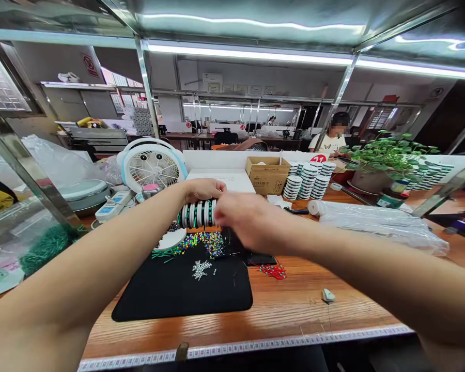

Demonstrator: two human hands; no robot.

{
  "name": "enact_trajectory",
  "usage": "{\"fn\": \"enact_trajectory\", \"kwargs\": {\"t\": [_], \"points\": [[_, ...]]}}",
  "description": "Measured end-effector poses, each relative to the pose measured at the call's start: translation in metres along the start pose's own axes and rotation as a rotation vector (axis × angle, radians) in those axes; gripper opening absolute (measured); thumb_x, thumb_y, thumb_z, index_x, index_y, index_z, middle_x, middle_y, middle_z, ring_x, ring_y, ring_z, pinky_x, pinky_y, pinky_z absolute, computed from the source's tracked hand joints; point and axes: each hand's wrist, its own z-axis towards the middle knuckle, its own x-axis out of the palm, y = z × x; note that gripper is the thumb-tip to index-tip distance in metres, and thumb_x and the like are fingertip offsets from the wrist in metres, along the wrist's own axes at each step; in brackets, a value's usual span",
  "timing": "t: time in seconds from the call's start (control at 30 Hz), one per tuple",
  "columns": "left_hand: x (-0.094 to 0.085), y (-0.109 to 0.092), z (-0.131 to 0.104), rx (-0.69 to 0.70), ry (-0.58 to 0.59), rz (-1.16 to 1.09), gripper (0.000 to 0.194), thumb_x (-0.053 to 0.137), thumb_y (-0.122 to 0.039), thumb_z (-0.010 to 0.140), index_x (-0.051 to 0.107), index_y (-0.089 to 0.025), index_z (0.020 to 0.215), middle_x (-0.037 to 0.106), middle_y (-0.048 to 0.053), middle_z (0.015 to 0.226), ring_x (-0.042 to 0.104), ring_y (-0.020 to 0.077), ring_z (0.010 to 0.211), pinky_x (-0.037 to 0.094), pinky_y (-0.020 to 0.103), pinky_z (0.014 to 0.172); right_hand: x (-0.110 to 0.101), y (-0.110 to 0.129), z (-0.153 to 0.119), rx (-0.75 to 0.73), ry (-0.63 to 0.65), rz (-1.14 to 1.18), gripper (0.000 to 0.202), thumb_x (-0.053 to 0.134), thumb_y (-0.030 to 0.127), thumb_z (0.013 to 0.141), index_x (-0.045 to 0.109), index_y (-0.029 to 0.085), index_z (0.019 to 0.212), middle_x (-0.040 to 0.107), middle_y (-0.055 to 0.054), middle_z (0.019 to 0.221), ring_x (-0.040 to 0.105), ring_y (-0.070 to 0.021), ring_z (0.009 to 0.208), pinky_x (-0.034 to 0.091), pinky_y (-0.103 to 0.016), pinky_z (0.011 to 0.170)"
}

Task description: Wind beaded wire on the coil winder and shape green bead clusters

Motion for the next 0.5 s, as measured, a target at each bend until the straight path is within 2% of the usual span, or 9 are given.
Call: {"fn": "enact_trajectory", "kwargs": {"t": [0.07, 0.1, 0.13, 0.2, 0.27, 0.4, 0.5], "points": [[-0.001, 0.002, 0.002, -0.022, 0.031, -0.016, 0.034, 0.071, -0.043, 0.063, 0.049, -0.017, 0.064, 0.045, -0.004, 0.057, 0.035, 0.0105, 0.053, 0.024, 0.025, 0.051, 0.029, 0.012, -0.008, 0.128, 0.271, 0.151, 0.019, 0.052, 0.000, 0.070, 0.059, 0.015, 0.080, 0.062, -0.004, 0.078, 0.056, -0.0148, 0.070, 0.041, -0.024, 0.060], [-0.002, 0.003, 0.003, -0.031, 0.042, -0.018, 0.035, 0.072, -0.045, 0.063, 0.049, -0.018, 0.064, 0.044, -0.005, 0.056, 0.033, 0.0102, 0.051, 0.023, 0.026, 0.050, 0.047, 0.015, -0.013, 0.215, 0.363, 0.183, 0.020, 0.053, -0.001, 0.068, 0.059, 0.014, 0.079, 0.064, -0.005, 0.079, 0.058, -0.0153, 0.070, 0.040, -0.023, 0.058], [-0.002, 0.004, 0.004, -0.037, 0.046, -0.020, 0.036, 0.072, -0.046, 0.062, 0.049, -0.018, 0.065, 0.044, -0.005, 0.055, 0.032, 0.0100, 0.050, 0.022, 0.026, 0.049, 0.064, 0.017, -0.016, 0.303, 0.393, 0.196, 0.022, 0.053, -0.002, 0.067, 0.060, 0.014, 0.080, 0.065, -0.006, 0.082, 0.059, -0.0160, 0.072, 0.040, -0.023, 0.058], [-0.003, 0.005, 0.005, -0.043, 0.048, -0.023, 0.037, 0.073, -0.046, 0.061, 0.050, -0.018, 0.064, 0.044, -0.004, 0.055, 0.032, 0.0100, 0.050, 0.021, 0.026, 0.049, 0.093, 0.015, -0.019, 0.421, 0.388, 0.197, 0.021, 0.051, -0.001, 0.070, 0.060, 0.013, 0.082, 0.066, -0.009, 0.085, 0.061, -0.0179, 0.075, 0.040, -0.024, 0.059], [-0.003, 0.005, 0.004, -0.048, 0.050, -0.029, 0.037, 0.074, -0.045, 0.061, 0.049, -0.018, 0.064, 0.045, -0.004, 0.057, 0.033, 0.0103, 0.051, 0.022, 0.027, 0.049, 0.114, 0.012, -0.018, 0.464, 0.378, 0.191, 0.018, 0.049, 0.000, 0.072, 0.060, 0.012, 0.081, 0.066, -0.010, 0.084, 0.062, -0.0195, 0.075, 0.040, -0.024, 0.058], [-0.002, 0.004, 0.001, -0.048, 0.060, -0.043, 0.034, 0.072, -0.043, 0.063, 0.048, -0.019, 0.063, 0.044, -0.004, 0.056, 0.034, 0.0105, 0.050, 0.023, 0.027, 0.049, 0.136, 0.012, -0.014, 0.513, 0.361, 0.170, 0.018, 0.048, 0.001, 0.075, 0.061, 0.011, 0.083, 0.065, -0.012, 0.084, 0.062, -0.0212, 0.077, 0.042, -0.026, 0.060], [-0.002, 0.006, 0.002, -0.038, 0.069, -0.049, 0.032, 0.071, -0.041, 0.065, 0.048, -0.019, 0.064, 0.046, -0.003, 0.057, 0.036, 0.0108, 0.051, 0.023, 0.027, 0.050, 0.145, 0.015, -0.018, 0.554, 0.315, 0.143, 0.017, 0.045, 0.008, 0.083, 0.061, 0.012, 0.086, 0.061, -0.013, 0.090, 0.062, -0.0213, 0.079, 0.044, -0.028, 0.064]]}}
